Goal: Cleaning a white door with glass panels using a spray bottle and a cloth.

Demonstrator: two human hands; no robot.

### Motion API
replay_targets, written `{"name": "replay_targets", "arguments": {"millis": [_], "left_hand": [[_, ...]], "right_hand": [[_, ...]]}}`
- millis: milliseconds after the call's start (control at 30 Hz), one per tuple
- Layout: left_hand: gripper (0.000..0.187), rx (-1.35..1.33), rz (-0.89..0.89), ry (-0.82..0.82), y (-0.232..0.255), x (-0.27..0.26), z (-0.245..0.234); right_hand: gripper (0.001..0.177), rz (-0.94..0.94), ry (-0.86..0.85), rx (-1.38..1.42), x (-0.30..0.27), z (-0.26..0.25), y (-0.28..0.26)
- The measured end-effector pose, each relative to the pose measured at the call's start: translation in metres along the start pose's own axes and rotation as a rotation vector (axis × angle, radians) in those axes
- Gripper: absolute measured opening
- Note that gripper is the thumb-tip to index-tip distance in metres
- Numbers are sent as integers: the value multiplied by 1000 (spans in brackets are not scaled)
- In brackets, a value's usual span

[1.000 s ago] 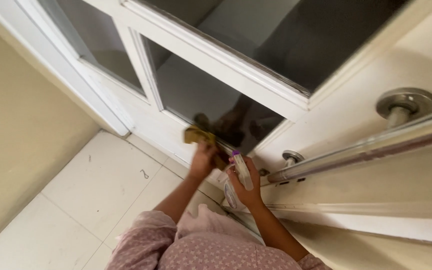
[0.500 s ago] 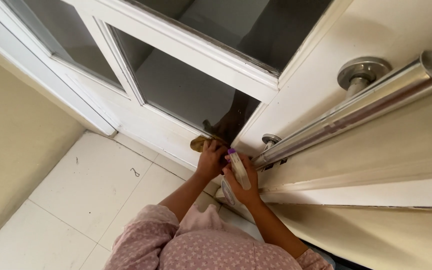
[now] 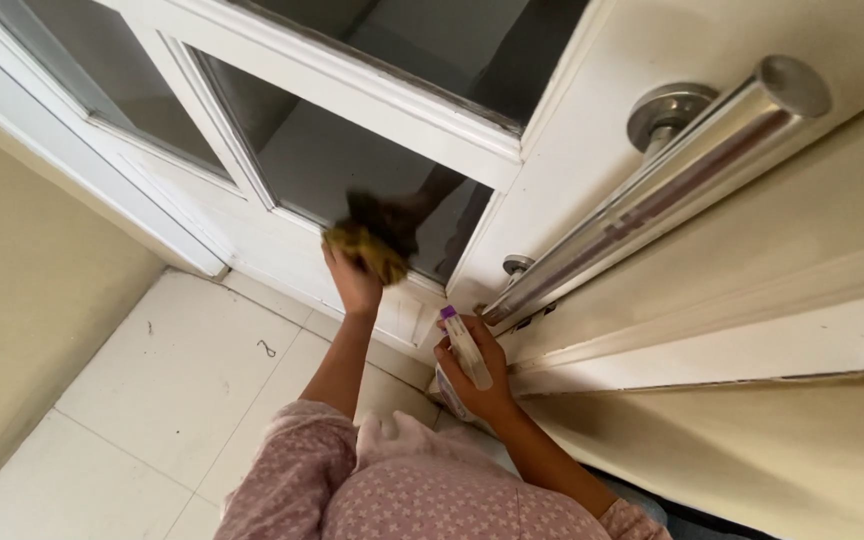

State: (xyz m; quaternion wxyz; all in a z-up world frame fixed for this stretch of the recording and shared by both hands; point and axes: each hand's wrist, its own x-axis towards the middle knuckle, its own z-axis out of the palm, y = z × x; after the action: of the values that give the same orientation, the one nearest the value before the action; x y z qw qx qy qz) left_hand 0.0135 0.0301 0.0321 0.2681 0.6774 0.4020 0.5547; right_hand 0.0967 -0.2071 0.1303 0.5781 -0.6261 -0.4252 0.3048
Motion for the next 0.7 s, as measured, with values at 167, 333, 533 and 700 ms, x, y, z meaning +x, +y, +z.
{"name": "replay_targets", "arguments": {"millis": [167, 333, 533, 700], "left_hand": [[67, 27, 79, -97, 28, -52, 35], [44, -118, 194, -148, 107, 19, 18], [59, -122, 245, 166, 39, 49, 12], [68, -36, -45, -113, 12, -49, 40]], "right_hand": [[35, -30, -17, -7, -5, -6, -8], [35, -77, -58, -7, 2, -1, -19], [34, -84, -115, 37, -2, 4, -27], [36, -124, -106, 78, -8, 5, -24]]}}
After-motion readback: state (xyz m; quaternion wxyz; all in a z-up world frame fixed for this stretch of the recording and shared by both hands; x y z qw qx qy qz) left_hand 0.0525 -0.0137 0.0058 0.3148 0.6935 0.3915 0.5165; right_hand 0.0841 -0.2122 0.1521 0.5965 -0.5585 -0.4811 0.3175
